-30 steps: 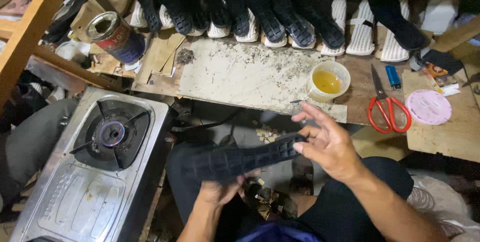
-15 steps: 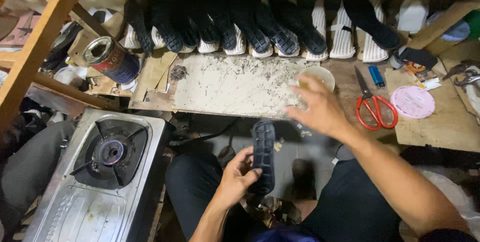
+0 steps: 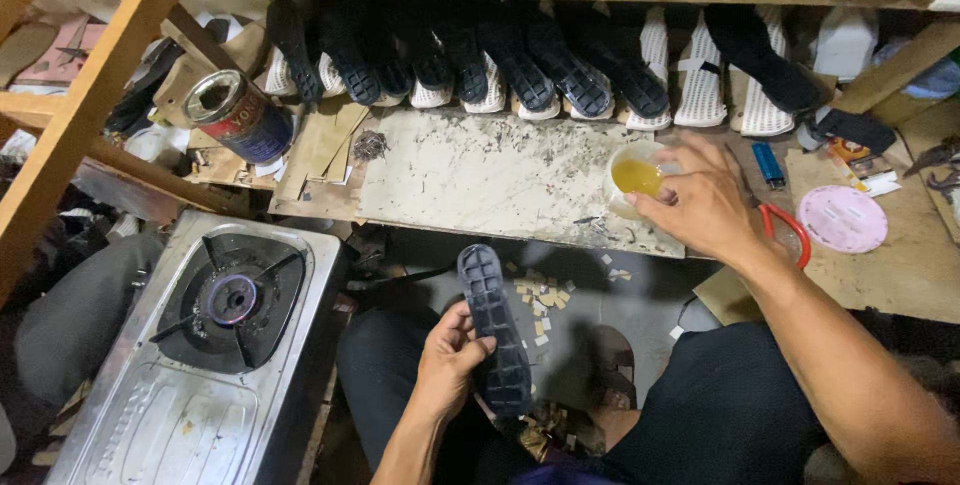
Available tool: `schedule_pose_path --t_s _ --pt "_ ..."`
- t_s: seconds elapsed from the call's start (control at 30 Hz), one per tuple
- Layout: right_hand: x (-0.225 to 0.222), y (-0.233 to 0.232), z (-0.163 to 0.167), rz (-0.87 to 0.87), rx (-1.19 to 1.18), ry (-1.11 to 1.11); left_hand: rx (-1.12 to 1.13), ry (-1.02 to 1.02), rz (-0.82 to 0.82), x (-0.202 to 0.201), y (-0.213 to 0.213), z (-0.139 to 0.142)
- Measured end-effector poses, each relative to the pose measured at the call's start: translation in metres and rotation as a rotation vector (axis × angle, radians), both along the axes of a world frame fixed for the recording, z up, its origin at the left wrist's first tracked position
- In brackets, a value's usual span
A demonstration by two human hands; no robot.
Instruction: The person sits on the floor of a shoe workshop, takes rubber shoe soles from a rack, and applies glue to the sole surfaces by hand from a cup of adhesive. They rub the glue over each sole, place finished soles on the rack, and pick up the next sole to repeat the process.
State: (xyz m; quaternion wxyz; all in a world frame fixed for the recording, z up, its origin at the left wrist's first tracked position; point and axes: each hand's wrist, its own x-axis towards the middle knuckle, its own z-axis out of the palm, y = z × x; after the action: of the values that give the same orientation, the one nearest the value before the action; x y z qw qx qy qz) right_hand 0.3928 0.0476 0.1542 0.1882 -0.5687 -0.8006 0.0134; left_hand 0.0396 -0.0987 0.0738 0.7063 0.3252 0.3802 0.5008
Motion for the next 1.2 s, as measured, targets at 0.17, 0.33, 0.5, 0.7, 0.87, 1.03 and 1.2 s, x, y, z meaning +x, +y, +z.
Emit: schedule_pose_path --t_s 0.17,0.33,0.5,0.7,0.87,1.03,1.2 --pt "-0.041 -0.042 0.009 0.221 -0.055 0.278 0.014 -0.050 -0.123 0.013 0.010 0.016" --pt "-0.089 -0.085 0.023 0.434 0.125 0.314 -0.023 -0.096 -0.165 0.024 0.014 0.036" --pt "-0.096 -0.080 0.029 0.434 0.259 0.220 0.038 -0.072 -0.260 0.024 0.006 0.037" --pt "-0.097 -0.084 0.023 0.460 0.139 0.389 0.115 0.013 -0.276 0.022 -0.001 0.030" --pt "-0.110 -0.106 0.014 0.549 0.048 0.384 0.128 -0.131 -0.138 0.018 0.002 0.031" --pt "-0.088 -0.090 0.007 0.538 0.188 0.295 0.059 -0.092 -0.102 0.016 0.006 0.029" --pt "-0.044 -0.040 0.002 0.134 0.160 0.082 -0.064 -0.160 -0.046 0.010 0.004 0.030"
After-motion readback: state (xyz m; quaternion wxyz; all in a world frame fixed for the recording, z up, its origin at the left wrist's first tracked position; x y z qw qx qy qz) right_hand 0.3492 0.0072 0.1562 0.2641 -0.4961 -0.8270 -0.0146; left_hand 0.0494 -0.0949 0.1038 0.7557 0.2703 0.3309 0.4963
